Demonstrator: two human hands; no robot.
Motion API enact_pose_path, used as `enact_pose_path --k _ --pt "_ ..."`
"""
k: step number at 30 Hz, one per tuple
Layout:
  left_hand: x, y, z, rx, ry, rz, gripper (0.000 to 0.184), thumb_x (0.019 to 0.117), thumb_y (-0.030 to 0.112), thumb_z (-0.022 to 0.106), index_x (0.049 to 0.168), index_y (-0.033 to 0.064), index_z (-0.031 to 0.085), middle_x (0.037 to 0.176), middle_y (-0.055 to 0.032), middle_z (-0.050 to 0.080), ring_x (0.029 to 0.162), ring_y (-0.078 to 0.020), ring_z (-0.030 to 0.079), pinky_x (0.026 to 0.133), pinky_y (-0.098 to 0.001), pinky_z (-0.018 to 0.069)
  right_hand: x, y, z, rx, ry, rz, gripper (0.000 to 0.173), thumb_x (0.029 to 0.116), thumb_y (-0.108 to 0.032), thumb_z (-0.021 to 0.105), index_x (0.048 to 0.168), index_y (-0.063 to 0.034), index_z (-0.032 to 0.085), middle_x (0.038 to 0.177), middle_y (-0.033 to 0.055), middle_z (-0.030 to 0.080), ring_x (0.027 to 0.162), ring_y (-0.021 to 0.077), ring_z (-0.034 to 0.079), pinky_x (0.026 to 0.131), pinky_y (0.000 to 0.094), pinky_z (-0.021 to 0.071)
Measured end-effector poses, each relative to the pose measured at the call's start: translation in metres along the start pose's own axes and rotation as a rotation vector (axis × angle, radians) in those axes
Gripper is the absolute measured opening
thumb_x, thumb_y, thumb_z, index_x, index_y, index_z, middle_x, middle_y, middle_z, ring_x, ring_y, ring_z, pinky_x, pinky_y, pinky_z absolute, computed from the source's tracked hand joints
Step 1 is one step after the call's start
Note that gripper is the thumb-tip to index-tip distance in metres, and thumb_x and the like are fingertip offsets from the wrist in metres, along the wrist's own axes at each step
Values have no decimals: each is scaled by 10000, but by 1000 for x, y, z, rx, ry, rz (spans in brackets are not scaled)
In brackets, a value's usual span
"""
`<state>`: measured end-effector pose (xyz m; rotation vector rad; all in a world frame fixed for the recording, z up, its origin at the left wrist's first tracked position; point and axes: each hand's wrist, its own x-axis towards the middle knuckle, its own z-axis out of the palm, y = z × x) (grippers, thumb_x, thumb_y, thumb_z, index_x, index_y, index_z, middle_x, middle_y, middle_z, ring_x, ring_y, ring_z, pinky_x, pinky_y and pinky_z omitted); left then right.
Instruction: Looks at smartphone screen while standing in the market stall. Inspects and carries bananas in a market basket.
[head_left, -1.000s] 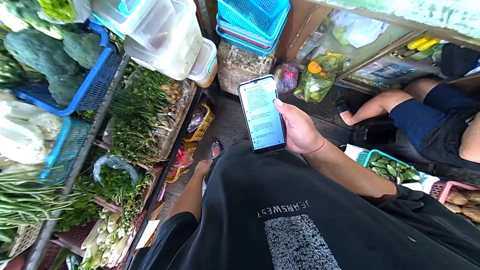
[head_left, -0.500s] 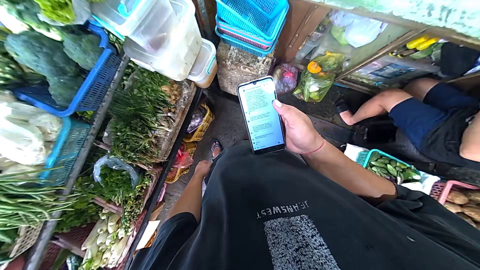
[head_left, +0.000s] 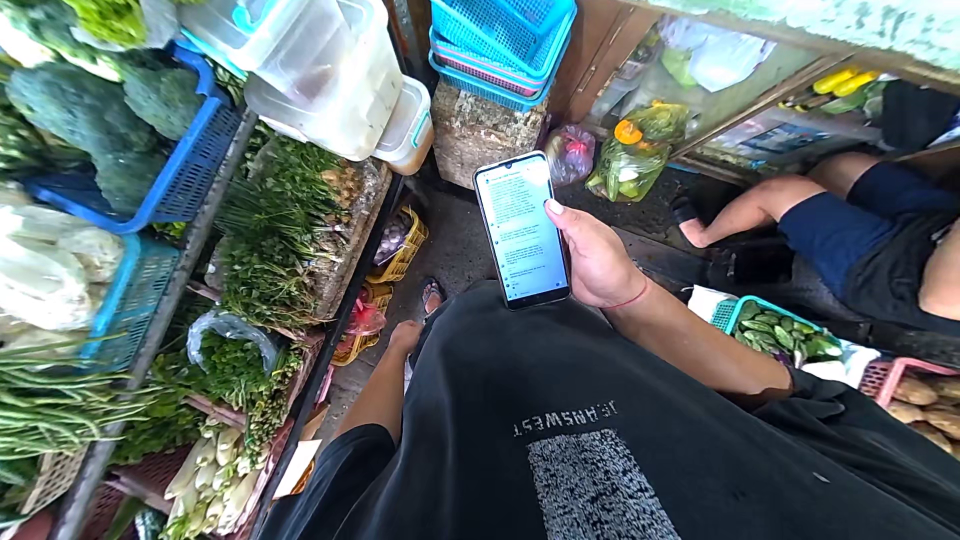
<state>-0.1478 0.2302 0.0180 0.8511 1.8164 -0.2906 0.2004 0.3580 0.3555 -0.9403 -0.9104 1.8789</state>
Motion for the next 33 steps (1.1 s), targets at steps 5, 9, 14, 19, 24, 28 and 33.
enact_pose_path --k 5,9,14,19,24,28,33 --pt "-6 4 -2 2 0 7 480 1036 451 499 1182 38 694 1171 -222 687 1111 -370 659 955 -611 500 0 -2 1 -17 11 5 499 1122 -415 288 1268 -85 634 1107 111 729 980 202 732 835 414 633" --pt "4 -2 1 6 -6 4 477 1036 453 495 1166 42 698 1154 -217 692 1085 -362 667 936 -604 508 1 -1 -1 -5 -13 1 502 1123 -414 283 1266 -79 629 1115 121 725 990 208 730 843 419 631" --pt "11 -7 3 15 0 13 492 1034 475 497 1158 45 704 1151 -216 695 1090 -365 669 942 -607 509 2 -2 0 -8 -2 7 500 1124 -411 280 1272 -84 629 1113 115 727 986 201 731 842 412 631" --pt "14 -8 4 27 -4 13 488 1033 476 491 1163 54 697 1136 -208 696 1053 -355 678 914 -598 520 3 -2 -1 -16 -12 4 502 1125 -412 279 1273 -82 627 1114 116 727 988 201 732 840 413 633" --pt "6 -2 0 14 -6 4 483 1033 468 494 1155 46 698 1135 -214 692 1060 -357 672 917 -598 515 4 -2 -1 0 -3 7 503 1126 -404 276 1268 -77 630 1114 119 726 984 205 732 838 417 632" --pt "1 2 -4 0 -12 5 490 1044 465 488 1184 42 691 1181 -220 683 1108 -365 659 953 -602 503 5 -2 -1 0 -7 0 496 1123 -406 283 1269 -85 633 1116 113 727 989 200 730 843 412 631" --pt "-8 8 -8 16 -17 14 505 1053 454 474 1212 20 679 1221 -239 667 1157 -379 641 987 -612 486 5 -2 -1 -7 2 -2 491 1120 -413 293 1255 -88 636 1102 107 733 980 193 733 836 408 634"
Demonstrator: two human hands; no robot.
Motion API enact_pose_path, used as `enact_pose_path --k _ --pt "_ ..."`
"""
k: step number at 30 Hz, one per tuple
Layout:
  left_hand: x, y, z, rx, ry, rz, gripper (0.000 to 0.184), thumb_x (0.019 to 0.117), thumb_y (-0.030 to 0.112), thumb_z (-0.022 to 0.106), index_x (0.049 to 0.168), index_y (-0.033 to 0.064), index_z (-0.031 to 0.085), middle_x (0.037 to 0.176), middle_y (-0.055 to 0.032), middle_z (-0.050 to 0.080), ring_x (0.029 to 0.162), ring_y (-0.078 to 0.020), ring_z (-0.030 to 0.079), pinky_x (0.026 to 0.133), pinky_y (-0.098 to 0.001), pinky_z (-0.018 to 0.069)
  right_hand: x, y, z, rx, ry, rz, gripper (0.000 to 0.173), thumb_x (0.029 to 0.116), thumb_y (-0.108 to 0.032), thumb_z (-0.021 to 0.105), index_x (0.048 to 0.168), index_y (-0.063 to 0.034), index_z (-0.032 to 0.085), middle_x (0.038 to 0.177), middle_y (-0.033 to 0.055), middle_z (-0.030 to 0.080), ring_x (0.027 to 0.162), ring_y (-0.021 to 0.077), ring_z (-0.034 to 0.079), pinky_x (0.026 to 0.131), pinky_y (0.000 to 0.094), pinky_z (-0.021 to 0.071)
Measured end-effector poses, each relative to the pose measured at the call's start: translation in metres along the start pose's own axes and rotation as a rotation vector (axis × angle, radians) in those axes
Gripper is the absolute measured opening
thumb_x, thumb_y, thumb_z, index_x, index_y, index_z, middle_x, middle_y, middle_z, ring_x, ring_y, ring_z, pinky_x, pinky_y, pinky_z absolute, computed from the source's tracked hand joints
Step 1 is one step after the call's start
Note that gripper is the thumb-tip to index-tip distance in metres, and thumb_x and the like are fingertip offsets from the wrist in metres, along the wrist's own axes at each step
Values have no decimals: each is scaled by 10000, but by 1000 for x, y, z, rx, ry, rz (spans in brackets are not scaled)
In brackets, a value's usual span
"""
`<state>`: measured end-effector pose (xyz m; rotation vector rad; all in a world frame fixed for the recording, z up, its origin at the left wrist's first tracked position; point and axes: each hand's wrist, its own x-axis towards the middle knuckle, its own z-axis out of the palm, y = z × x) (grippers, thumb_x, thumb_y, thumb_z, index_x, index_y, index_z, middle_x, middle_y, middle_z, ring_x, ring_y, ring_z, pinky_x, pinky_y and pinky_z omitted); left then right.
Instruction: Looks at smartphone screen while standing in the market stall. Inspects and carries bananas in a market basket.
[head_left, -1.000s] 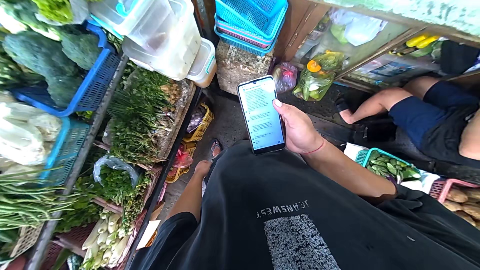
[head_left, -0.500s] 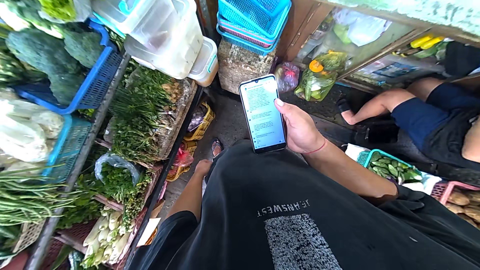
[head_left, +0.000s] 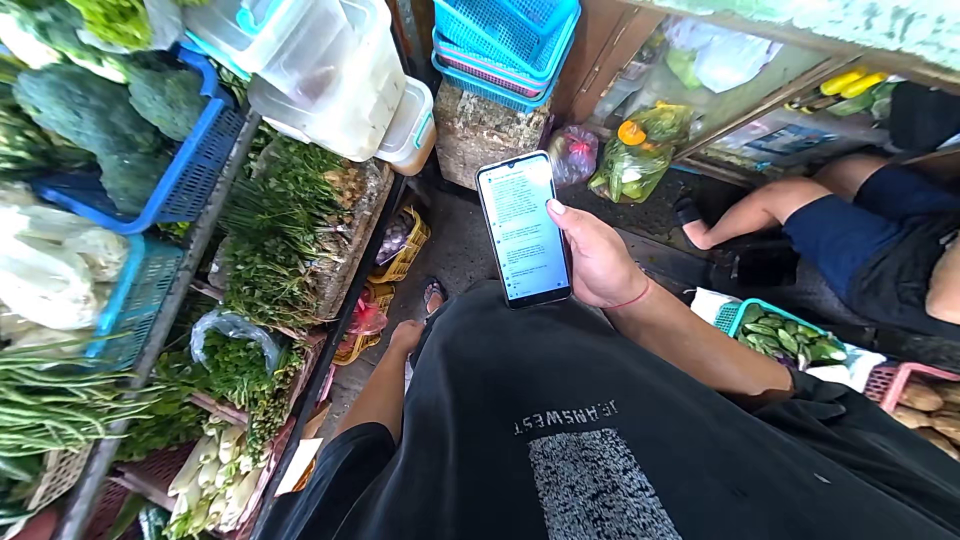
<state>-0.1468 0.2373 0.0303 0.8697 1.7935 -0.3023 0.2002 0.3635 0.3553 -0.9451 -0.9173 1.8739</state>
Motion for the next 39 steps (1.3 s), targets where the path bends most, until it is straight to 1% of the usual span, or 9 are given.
enact_pose_path --k 3,6,11,14,17,24,29,33,39 --pt "3 -3 2 14 7 9 502 1053 455 478 1191 17 682 1204 -238 671 1145 -379 644 980 -609 488 0 0 0 4 1 1 489 1119 -413 298 1261 -88 634 1108 110 731 982 198 734 837 412 634" --pt "12 -6 5 21 2 5 496 1049 457 483 1207 32 685 1218 -230 673 1153 -373 646 986 -606 489 0 0 0 6 3 8 492 1123 -406 292 1273 -82 631 1118 117 728 986 204 733 839 415 633" --pt "7 -2 4 8 3 -7 489 1050 445 486 1208 24 677 1209 -230 670 1122 -372 650 963 -598 495 0 0 -1 6 1 9 497 1122 -411 288 1275 -84 629 1118 115 728 989 205 733 840 414 633" --pt "5 -2 3 11 3 -11 483 1047 443 490 1212 31 680 1213 -231 670 1133 -369 651 969 -598 496 -1 0 0 6 2 14 494 1122 -410 291 1274 -85 632 1117 115 729 984 202 734 841 412 633" --pt "5 -1 3 5 9 -14 478 1043 442 495 1197 30 682 1186 -231 675 1101 -371 658 942 -597 506 0 0 0 5 16 15 494 1120 -415 301 1257 -83 641 1107 113 731 975 201 735 832 413 635" --pt "8 -5 5 3 11 3 491 1039 457 491 1188 33 690 1191 -228 680 1128 -373 653 964 -606 499 -1 1 0 7 9 14 487 1120 -410 304 1253 -85 642 1101 109 734 974 196 735 831 407 635" --pt "5 -4 5 16 8 1 491 1045 457 482 1204 41 690 1223 -227 676 1156 -376 648 986 -615 494 -2 -1 0 -2 22 21 480 1121 -406 306 1257 -86 636 1101 108 732 970 196 735 827 403 636" --pt "3 -2 5 21 9 -9 491 1046 459 475 1204 44 686 1202 -226 677 1123 -371 655 960 -606 500 -2 0 -2 7 5 16 481 1123 -397 296 1280 -84 626 1119 114 726 988 201 730 841 411 631" --pt "5 -2 5 14 11 -12 474 1037 444 495 1199 41 685 1184 -228 679 1101 -370 660 944 -606 505 -2 -1 -3 13 0 11 486 1121 -406 299 1269 -83 632 1105 118 730 976 203 736 831 411 635"
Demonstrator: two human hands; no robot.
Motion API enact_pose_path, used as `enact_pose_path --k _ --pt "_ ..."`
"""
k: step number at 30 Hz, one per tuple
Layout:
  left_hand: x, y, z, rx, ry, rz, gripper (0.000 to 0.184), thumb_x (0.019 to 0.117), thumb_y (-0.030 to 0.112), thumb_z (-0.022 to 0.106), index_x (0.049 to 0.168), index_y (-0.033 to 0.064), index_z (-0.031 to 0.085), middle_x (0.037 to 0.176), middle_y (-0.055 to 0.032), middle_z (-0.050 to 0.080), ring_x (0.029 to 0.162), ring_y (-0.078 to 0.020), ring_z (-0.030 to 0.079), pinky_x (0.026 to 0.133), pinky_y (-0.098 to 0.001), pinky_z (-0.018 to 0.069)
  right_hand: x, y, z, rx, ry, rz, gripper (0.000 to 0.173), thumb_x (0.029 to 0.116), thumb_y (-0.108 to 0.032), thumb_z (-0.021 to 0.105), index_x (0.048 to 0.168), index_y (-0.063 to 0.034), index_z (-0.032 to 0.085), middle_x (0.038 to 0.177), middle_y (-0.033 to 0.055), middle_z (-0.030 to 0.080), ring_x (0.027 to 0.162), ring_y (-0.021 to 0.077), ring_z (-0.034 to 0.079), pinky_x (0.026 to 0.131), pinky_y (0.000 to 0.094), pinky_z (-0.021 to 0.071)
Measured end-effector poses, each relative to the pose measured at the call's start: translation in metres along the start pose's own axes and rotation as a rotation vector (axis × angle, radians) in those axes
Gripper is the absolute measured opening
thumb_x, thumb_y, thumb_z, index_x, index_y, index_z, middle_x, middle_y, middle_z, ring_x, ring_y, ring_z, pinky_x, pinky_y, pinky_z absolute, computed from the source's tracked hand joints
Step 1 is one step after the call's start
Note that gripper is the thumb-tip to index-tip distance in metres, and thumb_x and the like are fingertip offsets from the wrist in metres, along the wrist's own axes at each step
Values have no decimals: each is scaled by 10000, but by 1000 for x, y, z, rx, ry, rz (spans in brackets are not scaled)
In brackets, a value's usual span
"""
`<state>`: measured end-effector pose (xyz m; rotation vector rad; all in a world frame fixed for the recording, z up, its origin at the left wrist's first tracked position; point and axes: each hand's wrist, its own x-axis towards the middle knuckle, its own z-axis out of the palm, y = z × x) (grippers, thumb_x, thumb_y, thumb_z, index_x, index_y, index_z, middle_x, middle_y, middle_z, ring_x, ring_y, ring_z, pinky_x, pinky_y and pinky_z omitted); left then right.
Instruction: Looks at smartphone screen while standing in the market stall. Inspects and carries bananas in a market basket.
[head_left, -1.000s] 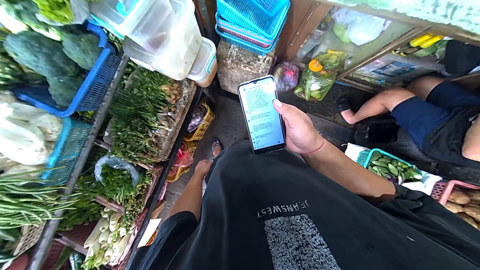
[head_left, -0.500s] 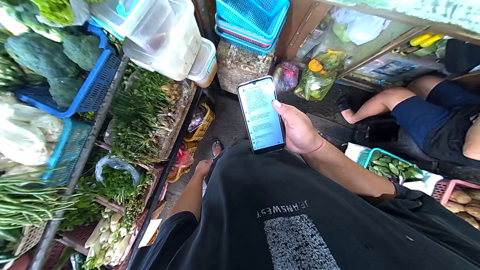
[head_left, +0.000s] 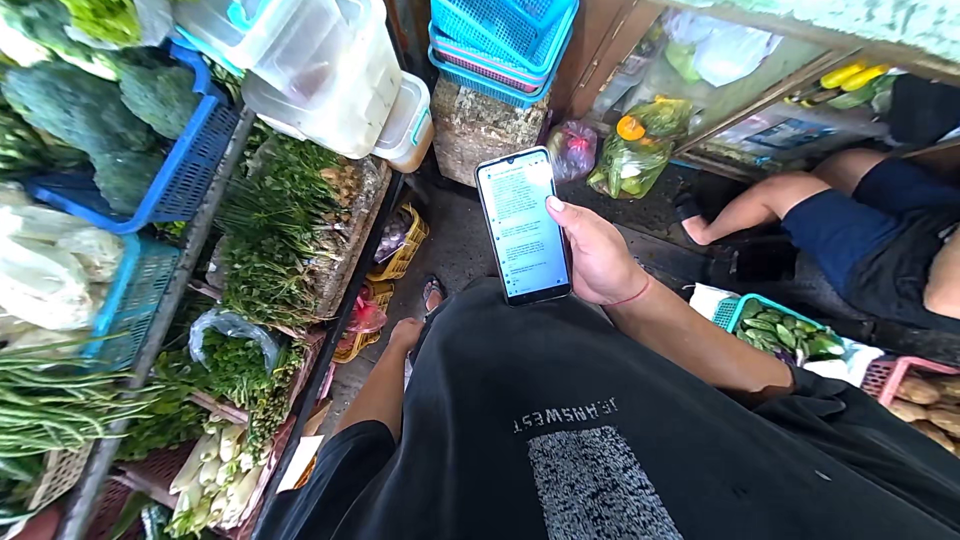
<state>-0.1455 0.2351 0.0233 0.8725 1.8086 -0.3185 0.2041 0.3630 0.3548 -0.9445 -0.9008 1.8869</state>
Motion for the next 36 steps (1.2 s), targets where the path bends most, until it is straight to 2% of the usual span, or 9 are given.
enact_pose_path --k 12,18,36 --pt "8 -5 2 -15 3 -1 472 1035 455 499 1186 52 692 1152 -216 686 1054 -356 670 916 -594 515 2 -1 -1 9 -1 -2 478 1121 -396 303 1256 -78 632 1095 119 732 968 201 736 828 409 635" --pt "-2 1 -2 -9 0 -5 474 1042 446 500 1209 44 688 1220 -226 675 1144 -374 650 976 -604 497 2 -1 0 1 17 11 484 1119 -409 312 1256 -79 639 1092 119 734 957 203 741 812 407 640" --pt "11 -5 3 0 5 6 486 1030 465 498 1183 49 696 1170 -218 691 1095 -366 669 942 -606 511 3 1 -2 4 -10 -3 482 1121 -397 301 1258 -77 634 1100 118 731 975 202 736 831 410 635"
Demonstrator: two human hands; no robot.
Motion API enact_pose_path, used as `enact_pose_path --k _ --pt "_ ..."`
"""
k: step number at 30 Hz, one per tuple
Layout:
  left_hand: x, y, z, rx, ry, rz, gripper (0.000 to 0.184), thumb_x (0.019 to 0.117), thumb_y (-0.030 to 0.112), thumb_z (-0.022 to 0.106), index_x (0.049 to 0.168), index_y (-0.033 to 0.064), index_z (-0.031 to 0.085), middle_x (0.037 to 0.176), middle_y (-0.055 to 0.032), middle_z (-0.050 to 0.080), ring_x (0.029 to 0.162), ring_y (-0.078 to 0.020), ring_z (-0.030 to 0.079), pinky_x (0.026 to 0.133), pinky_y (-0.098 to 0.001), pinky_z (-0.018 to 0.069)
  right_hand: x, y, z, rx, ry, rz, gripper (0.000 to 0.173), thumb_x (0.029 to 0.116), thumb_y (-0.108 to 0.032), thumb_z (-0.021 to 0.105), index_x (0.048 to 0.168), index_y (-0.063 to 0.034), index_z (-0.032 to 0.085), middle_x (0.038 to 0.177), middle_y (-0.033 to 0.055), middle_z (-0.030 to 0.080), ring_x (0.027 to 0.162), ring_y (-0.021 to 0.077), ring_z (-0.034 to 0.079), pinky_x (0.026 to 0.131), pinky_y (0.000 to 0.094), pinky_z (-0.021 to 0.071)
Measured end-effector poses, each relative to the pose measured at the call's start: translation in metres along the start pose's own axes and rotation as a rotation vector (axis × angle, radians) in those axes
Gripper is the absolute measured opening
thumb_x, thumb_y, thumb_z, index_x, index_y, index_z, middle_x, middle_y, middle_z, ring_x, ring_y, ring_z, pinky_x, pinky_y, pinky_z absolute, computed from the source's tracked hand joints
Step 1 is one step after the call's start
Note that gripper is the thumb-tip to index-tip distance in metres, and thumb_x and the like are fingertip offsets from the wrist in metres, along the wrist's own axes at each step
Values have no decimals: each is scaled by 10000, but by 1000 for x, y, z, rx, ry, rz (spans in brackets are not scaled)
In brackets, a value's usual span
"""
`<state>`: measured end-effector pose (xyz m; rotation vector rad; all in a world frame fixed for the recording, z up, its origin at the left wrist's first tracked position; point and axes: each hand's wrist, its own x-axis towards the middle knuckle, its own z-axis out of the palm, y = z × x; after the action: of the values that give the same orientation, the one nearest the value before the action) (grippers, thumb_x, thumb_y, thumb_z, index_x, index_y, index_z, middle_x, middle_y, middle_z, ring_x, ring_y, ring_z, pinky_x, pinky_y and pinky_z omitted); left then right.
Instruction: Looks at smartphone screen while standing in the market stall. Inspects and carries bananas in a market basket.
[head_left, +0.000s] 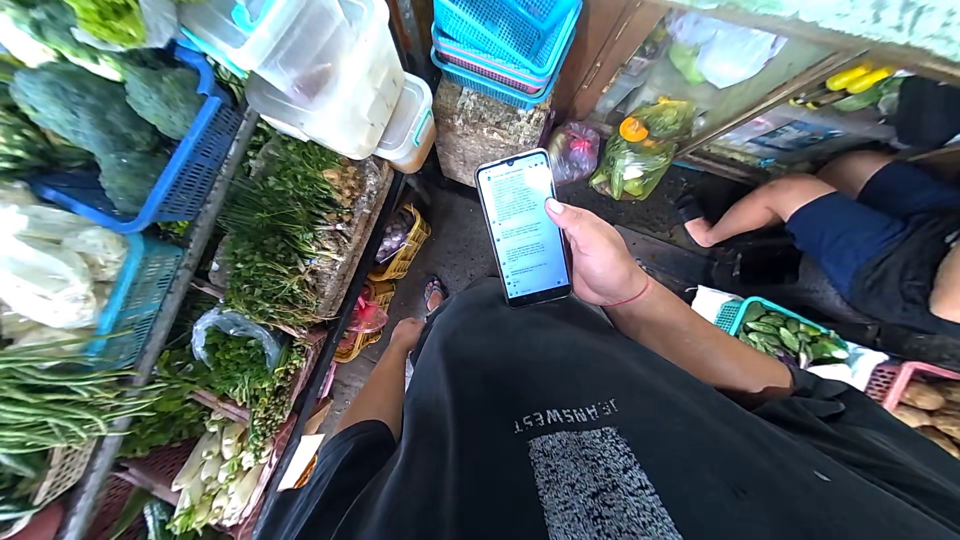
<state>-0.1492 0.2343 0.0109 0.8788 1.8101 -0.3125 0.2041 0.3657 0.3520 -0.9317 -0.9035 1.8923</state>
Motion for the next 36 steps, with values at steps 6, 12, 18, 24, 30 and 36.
enact_pose_path --k 6,12,18,24,30,36 --pt "4 -1 1 3 -4 -8 483 1031 464 497 1198 56 694 1178 -211 692 1094 -361 671 943 -601 515 0 -1 1 -9 16 9 483 1122 -401 307 1255 -73 637 1101 122 730 968 207 736 824 410 636" --pt "-9 6 -4 5 -13 -7 482 1044 449 485 1199 37 681 1181 -223 680 1085 -363 665 935 -592 511 -1 -2 2 -14 22 10 476 1123 -396 309 1250 -80 641 1092 111 734 959 196 738 821 402 637" --pt "-8 4 -3 -3 -2 -13 498 1041 471 490 1195 39 684 1137 -228 681 1022 -363 670 898 -587 518 -2 -2 2 -21 21 -3 470 1121 -399 314 1255 -85 638 1093 108 733 965 192 735 823 398 636" --pt "-4 1 -1 1 -10 -14 505 1040 478 490 1190 36 682 1156 -226 681 1049 -366 670 914 -593 516 -1 -2 0 2 0 -1 472 1120 -399 310 1261 -83 631 1093 118 732 963 200 737 824 407 636" --pt "-1 1 -1 -7 -4 -14 489 1030 474 504 1191 51 690 1165 -217 687 1077 -362 670 929 -600 514 -1 -2 0 10 5 -4 467 1122 -388 314 1244 -71 635 1081 124 731 955 204 738 820 408 637" --pt "-1 2 -1 -1 -10 -30 492 1034 480 499 1199 57 688 1154 -214 686 1044 -352 675 905 -585 521 0 -3 0 -2 7 0 464 1121 -391 318 1256 -78 633 1089 120 730 958 201 737 821 408 636"
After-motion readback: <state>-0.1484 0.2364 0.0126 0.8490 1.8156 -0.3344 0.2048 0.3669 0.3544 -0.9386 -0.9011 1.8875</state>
